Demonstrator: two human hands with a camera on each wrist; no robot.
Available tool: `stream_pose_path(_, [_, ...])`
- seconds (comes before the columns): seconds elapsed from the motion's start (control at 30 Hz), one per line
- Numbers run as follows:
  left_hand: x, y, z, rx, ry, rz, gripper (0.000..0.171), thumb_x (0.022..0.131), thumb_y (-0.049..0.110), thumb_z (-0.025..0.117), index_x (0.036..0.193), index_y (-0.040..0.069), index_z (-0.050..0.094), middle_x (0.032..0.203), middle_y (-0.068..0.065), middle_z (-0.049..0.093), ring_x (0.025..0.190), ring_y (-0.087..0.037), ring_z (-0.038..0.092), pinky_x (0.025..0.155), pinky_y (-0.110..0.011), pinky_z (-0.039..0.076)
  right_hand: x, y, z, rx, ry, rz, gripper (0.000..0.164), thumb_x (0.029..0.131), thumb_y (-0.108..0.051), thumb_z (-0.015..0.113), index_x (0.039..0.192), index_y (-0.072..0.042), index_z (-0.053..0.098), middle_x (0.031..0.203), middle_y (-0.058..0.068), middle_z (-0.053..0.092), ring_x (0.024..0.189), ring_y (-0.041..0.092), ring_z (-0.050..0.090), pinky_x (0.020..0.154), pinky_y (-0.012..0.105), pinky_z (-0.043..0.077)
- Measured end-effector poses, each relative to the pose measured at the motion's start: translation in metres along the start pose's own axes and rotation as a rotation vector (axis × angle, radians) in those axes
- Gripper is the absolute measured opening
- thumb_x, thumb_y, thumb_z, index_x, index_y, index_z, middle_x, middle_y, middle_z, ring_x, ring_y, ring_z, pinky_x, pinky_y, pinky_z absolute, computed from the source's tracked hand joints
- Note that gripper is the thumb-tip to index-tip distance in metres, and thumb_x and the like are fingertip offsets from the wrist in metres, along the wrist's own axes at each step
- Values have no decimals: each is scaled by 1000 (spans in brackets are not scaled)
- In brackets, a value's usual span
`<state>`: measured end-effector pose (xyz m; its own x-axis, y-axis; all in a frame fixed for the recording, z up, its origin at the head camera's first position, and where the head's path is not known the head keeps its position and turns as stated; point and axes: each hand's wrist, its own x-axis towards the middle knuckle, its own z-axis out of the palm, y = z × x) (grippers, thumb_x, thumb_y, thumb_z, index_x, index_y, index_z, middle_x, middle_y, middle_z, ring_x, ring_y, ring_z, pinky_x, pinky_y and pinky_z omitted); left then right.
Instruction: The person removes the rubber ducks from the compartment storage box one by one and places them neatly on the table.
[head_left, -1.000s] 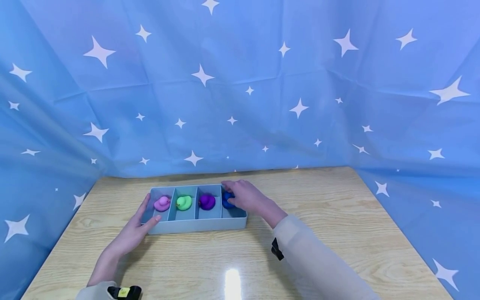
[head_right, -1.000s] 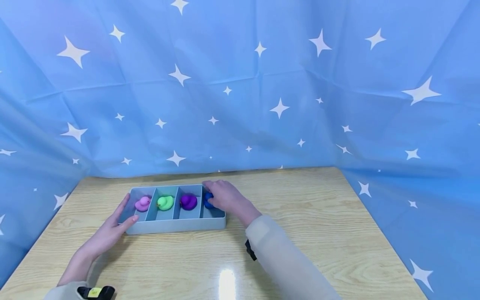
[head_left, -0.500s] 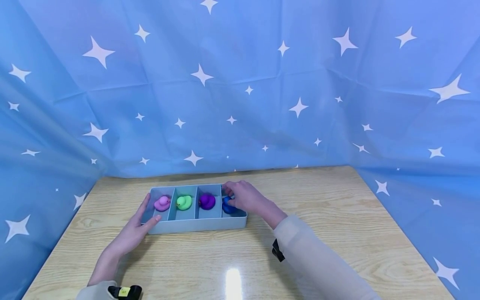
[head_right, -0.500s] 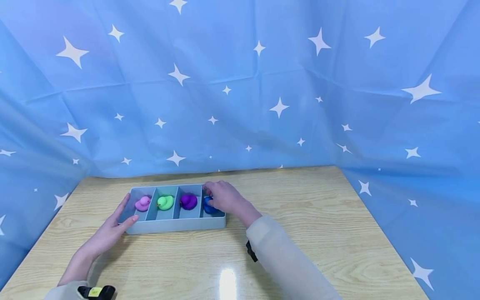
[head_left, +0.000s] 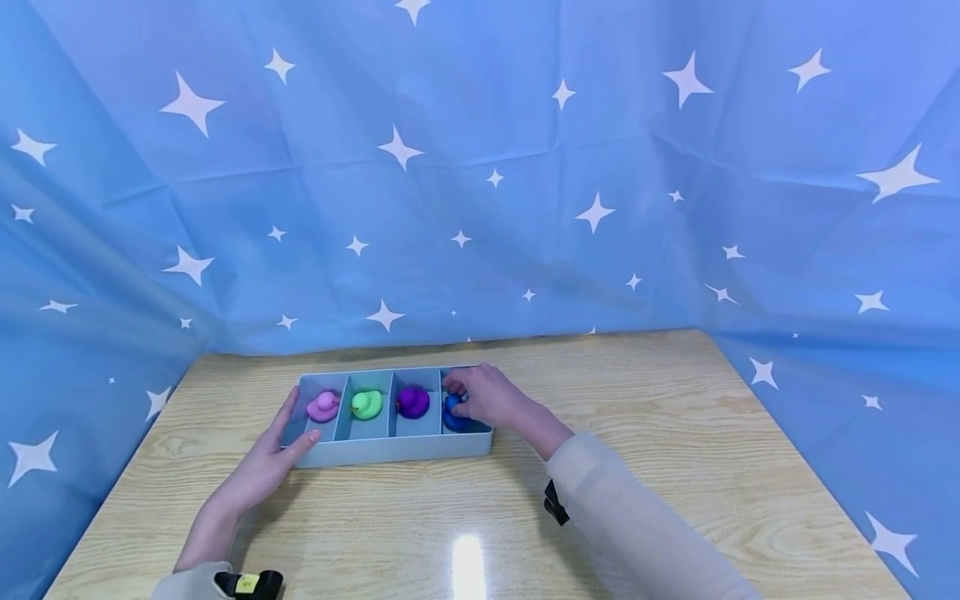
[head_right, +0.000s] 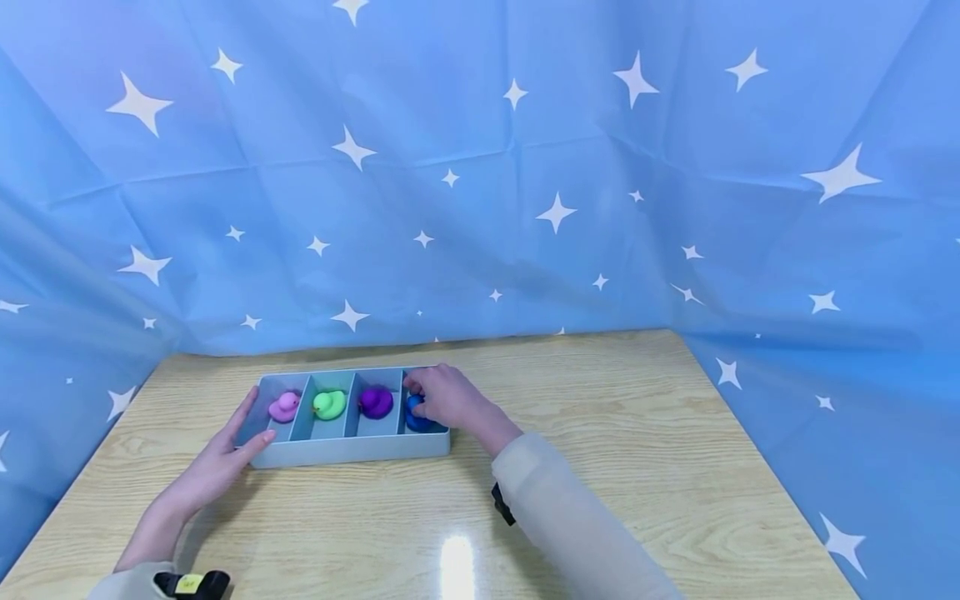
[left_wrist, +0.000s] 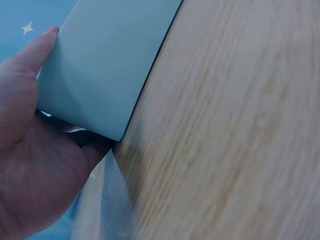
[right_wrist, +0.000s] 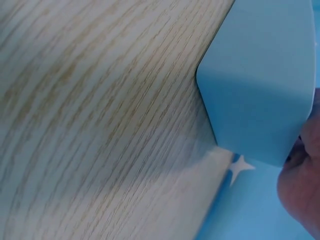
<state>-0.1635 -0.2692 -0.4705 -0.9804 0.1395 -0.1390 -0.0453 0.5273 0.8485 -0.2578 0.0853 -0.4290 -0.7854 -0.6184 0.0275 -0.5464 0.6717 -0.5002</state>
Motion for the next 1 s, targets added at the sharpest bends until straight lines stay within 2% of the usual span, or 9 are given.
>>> stream_pose_path(0.17, [-1,-1,0,1,2,-5,91,107,38,56,164,23,-13,168,-26,-8,149,-57,-5,110,-80,10,0,-2,0,-48,-24,-2,36,89,-9,81,123,-1,70,110,11,75,105,24,71,104,44,47])
stream_pose_path(0.33, [-1,1,0,0,3,-8,91,107,38,56,164,22,-13,168,-26,-8,149,-56,-5,110,-79,9,0,-2,0,-75,-23,-26,26,89,-9,81,114,-4,75,109,9,76,104,24,71,99,42,51])
stream_pose_path(0.67, [-1,4,0,12,6,-14,89,107,42,53,164,25,-13,169,-24,-9,150,-55,-7,111,-79,7,0,6,-4,183,-5,60,26,92,-6,77,118,-4,75,113,11,75,109,24,69,96,39,55])
stream_pose_path(0.83, [-1,4,1,13,2,-22,90,107,42,54,164,25,-13,169,-23,-9,150,-55,-7,110,-79,7,-2,4,-9,242,2,83,27,93,-8,77,120,-6,75,115,8,75,110,22,68,96,37,55])
stream_pose_path(1.0, [-1,3,0,14,-3,-24,91,107,41,55,164,25,-14,168,-25,-9,149,-57,-5,110,-80,9,-7,1,-19,307,55,79,28,94,-5,75,122,-5,74,117,8,73,110,22,67,94,35,56])
